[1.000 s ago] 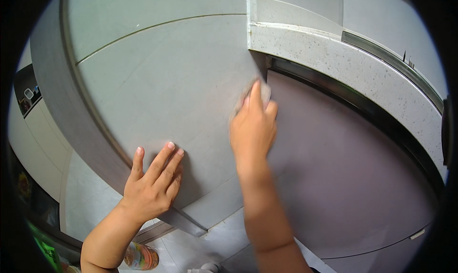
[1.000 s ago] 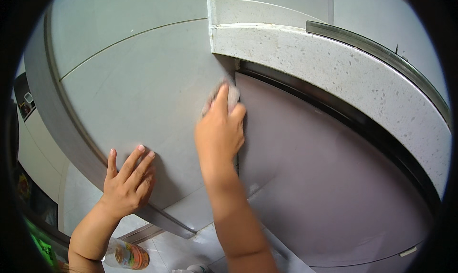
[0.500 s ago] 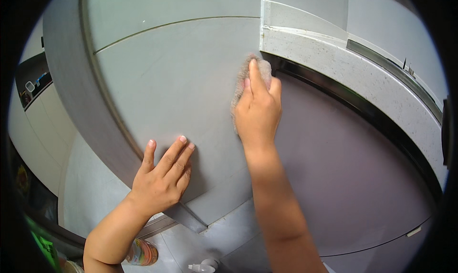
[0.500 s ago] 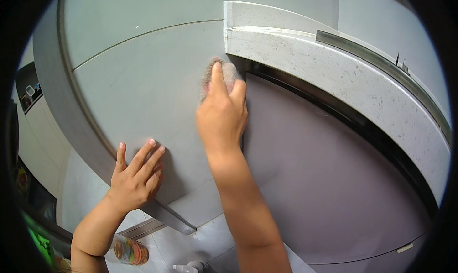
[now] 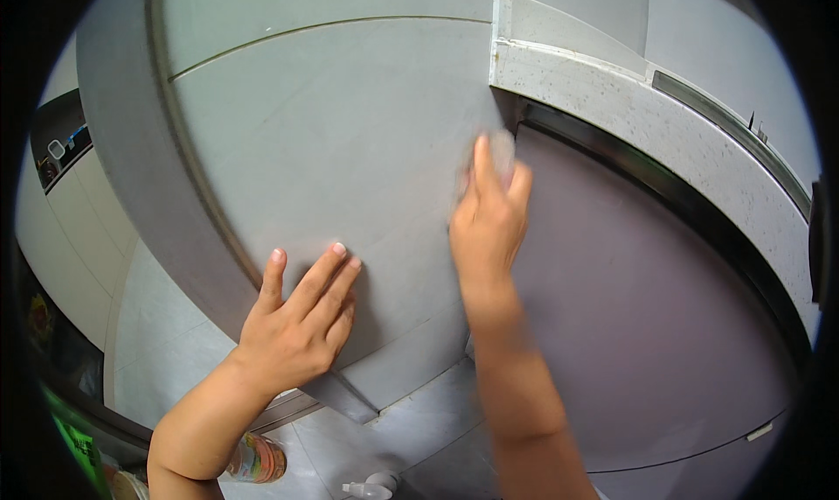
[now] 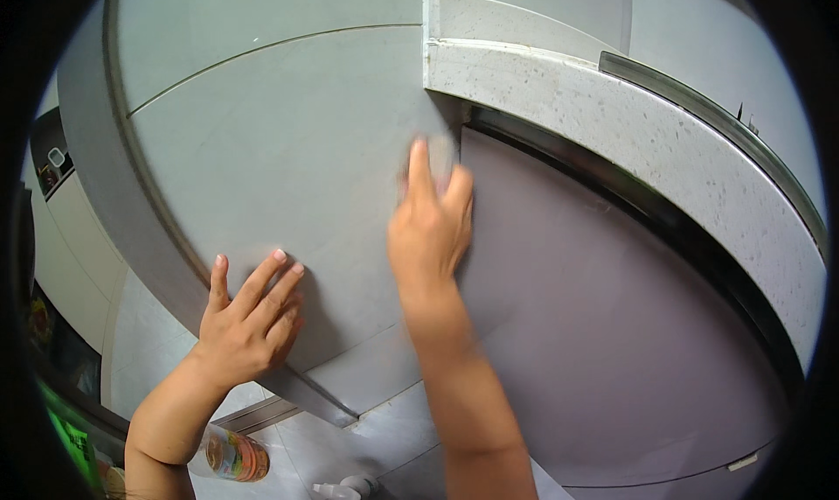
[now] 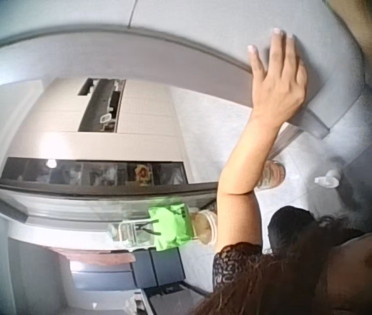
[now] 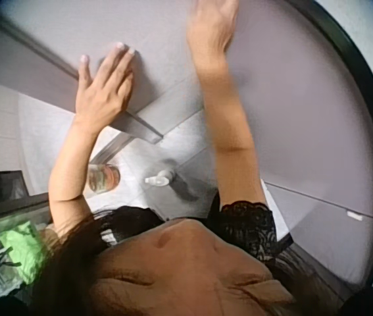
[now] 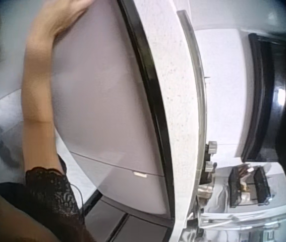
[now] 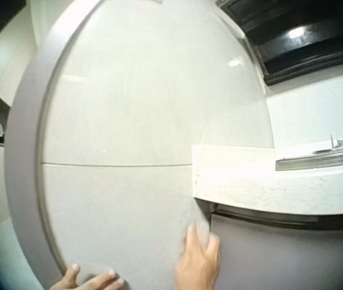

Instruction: The person wipes the lower edge of a cabinet with a cloth, then rinses the cloth at the sink. They proceed to wipe the stovetop surface, moving a burner grate aside to clean underneath, and continue wiping around the burners and control knobs.

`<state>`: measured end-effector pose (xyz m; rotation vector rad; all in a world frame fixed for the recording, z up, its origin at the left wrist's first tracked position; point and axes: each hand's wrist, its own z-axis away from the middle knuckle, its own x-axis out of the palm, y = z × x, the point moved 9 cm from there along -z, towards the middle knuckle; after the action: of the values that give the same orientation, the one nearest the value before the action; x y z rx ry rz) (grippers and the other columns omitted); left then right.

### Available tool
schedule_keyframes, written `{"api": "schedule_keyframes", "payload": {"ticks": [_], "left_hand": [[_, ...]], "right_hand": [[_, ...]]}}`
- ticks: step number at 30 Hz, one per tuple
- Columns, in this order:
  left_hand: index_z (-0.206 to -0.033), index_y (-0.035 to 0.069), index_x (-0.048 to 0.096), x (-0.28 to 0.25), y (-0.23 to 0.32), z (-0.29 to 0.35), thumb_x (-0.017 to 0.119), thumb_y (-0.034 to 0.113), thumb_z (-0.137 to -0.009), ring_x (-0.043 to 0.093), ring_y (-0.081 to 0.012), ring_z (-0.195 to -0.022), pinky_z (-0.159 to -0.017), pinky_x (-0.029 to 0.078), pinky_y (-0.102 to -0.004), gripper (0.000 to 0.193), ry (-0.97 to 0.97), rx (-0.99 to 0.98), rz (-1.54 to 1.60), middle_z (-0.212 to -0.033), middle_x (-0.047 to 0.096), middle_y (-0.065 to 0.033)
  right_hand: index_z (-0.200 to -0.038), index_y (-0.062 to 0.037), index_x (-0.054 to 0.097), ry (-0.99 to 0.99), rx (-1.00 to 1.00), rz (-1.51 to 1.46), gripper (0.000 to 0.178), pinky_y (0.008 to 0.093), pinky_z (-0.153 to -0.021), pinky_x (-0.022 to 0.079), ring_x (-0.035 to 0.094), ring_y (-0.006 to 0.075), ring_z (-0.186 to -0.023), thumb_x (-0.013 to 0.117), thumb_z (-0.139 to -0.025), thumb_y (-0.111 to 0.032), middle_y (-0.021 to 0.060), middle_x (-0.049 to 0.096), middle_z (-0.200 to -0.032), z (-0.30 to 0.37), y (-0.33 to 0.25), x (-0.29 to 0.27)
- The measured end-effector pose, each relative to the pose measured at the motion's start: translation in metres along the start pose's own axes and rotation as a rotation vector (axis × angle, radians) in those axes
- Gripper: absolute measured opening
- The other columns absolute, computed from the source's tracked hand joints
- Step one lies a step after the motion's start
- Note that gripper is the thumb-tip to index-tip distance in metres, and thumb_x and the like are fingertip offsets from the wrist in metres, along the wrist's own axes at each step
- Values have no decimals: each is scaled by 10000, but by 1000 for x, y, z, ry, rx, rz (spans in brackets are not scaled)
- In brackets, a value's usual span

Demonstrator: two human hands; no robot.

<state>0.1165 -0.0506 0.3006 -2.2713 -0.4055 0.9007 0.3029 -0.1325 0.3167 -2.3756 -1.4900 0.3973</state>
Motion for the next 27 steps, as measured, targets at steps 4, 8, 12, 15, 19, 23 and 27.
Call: {"api": "schedule_keyframes", "payload": {"ticks": [4, 8, 12, 15, 19, 23, 27], "left_hand": [[-820, 96, 611, -1, -2, 2, 717, 182, -723, 560, -272, -1227, -1131, 102, -658, 168, -7, 1, -2, -1226, 624, -61], [-767, 80, 611, -4, 3, -9, 631, 120, -835, 599, -257, -1174, -1113, 197, -633, 82, 83, -46, 42, -1157, 661, -69], [-765, 84, 607, -5, 6, -11, 630, 121, -837, 598, -255, -1176, -1115, 195, -634, 84, 78, -41, 44, -1157, 662, -63], [-804, 92, 604, -1, 0, -2, 698, 164, -750, 568, -268, -1218, -1122, 132, -658, 130, 16, -32, 11, -1213, 635, -62], [-825, 93, 604, -1, -1, 0, 729, 179, -710, 551, -272, -1241, -1128, 100, -667, 190, -4, -25, 19, -1243, 621, -61], [-821, 92, 605, -6, -1, -4, 718, 174, -718, 549, -271, -1243, -1134, 101, -657, 173, 26, -16, 12, -1245, 620, -63], [-817, 89, 607, -1, 6, -12, 711, 176, -723, 549, -272, -1242, -1136, 105, -652, 165, 60, -7, 27, -1250, 617, -68]], "right_hand": [[-1289, -141, 606, -38, -16, 28, 470, 404, -740, 499, 561, 332, -874, 622, -831, -37, 171, 508, -1012, -5, -10, 3], [-1257, -117, 629, -157, 3, -57, 446, 426, -757, 508, 581, 347, -926, 628, -818, -39, 178, 523, -1043, 105, -2, -4], [-1242, -115, 639, -151, 63, -118, 443, 423, -749, 517, 593, 351, -934, 625, -810, -20, 179, 527, -1055, 103, -2, -4], [-1250, -118, 635, -73, -1, 0, 458, 404, -733, 508, 582, 342, -868, 613, -814, 21, 170, 522, -1012, 34, -30, -3], [-1242, -124, 648, 24, -90, -69, 451, 390, -713, 497, 569, 317, -799, 617, -819, 26, 165, 523, -975, -7, -30, -8], [-1285, -167, 615, -196, 80, -30, 483, 423, -757, 508, 580, 354, -901, 636, -819, -42, 171, 523, -1061, 72, -19, -3], [-1258, -149, 637, -179, 71, -92, 442, 414, -760, 509, 586, 351, -894, 631, -829, -45, 198, 530, -1075, 104, -7, -11]]}}
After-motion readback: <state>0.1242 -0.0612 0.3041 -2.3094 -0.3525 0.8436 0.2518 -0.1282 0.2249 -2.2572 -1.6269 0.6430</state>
